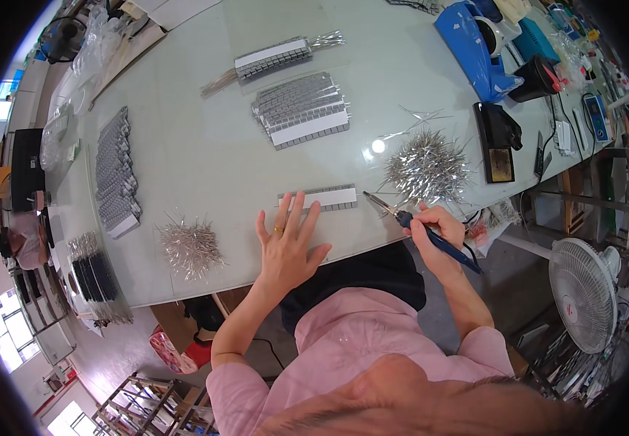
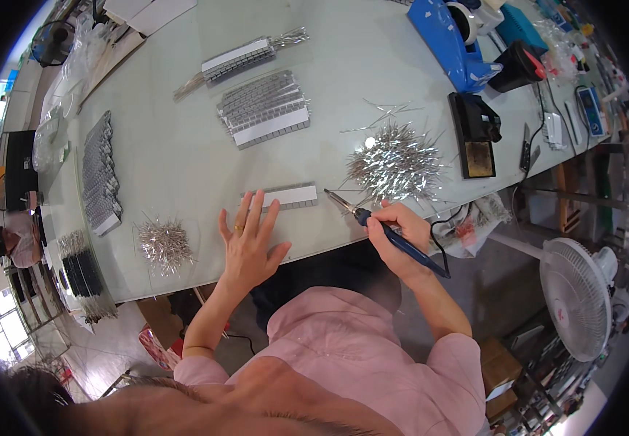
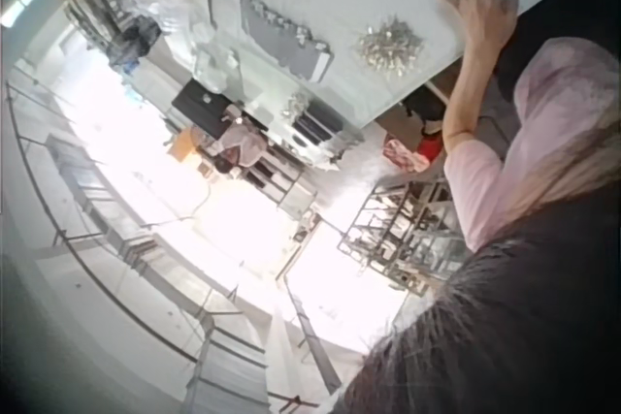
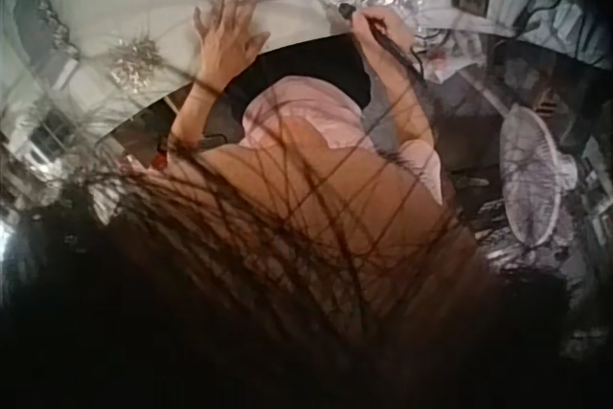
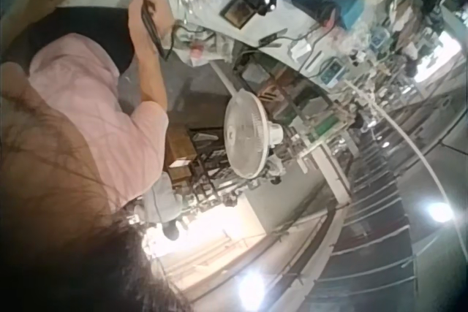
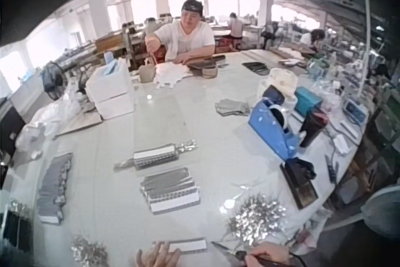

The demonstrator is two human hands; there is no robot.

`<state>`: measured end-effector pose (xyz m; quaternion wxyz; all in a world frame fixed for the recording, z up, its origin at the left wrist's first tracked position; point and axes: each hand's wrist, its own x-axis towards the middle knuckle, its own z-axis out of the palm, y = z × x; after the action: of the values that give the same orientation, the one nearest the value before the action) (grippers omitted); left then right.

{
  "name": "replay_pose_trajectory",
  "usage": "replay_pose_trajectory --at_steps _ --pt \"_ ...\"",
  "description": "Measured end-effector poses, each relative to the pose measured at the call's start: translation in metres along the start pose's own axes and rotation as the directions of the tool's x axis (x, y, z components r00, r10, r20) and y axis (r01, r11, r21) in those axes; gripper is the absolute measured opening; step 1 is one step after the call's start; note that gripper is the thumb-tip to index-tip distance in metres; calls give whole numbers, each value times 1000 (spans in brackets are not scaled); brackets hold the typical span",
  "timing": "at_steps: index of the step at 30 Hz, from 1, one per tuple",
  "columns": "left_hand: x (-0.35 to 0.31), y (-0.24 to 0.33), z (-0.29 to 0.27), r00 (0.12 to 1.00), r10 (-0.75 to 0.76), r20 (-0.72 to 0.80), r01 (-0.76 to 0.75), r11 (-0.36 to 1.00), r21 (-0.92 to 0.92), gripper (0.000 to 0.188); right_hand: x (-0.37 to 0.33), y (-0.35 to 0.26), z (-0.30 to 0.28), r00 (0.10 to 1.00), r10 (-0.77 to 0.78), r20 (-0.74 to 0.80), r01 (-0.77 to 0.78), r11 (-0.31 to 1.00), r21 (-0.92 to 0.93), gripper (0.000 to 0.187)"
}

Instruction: Soldering thin wires onto metal components at a factory workbench.

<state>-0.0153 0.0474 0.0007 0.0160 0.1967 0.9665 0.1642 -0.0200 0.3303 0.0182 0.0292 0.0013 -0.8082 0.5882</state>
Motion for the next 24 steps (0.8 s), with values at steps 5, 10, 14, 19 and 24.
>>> replay_pose_trajectory --at_steps 5,10,14,19,24 --pt "11 13 0 998 56 18 -55 998 -38 71 -1 13 -2 999 42 6 -42 997 64 5" --pt "17 14 7 998 56 15 -56 998 -17 70 9 24 -11 992 100 70 -115 961 252 4" --pt "20 14 12 997 69 38 -67 997 -46 69 14 27 -18 986 131 106 -158 937 310 5" --pt "19 15 9 997 65 45 -64 997 -35 68 16 24 -17 984 124 126 -158 935 318 5" --pt "21 14 10 996 72 55 -70 997 -39 68 18 14 -15 980 161 113 -185 950 252 6"
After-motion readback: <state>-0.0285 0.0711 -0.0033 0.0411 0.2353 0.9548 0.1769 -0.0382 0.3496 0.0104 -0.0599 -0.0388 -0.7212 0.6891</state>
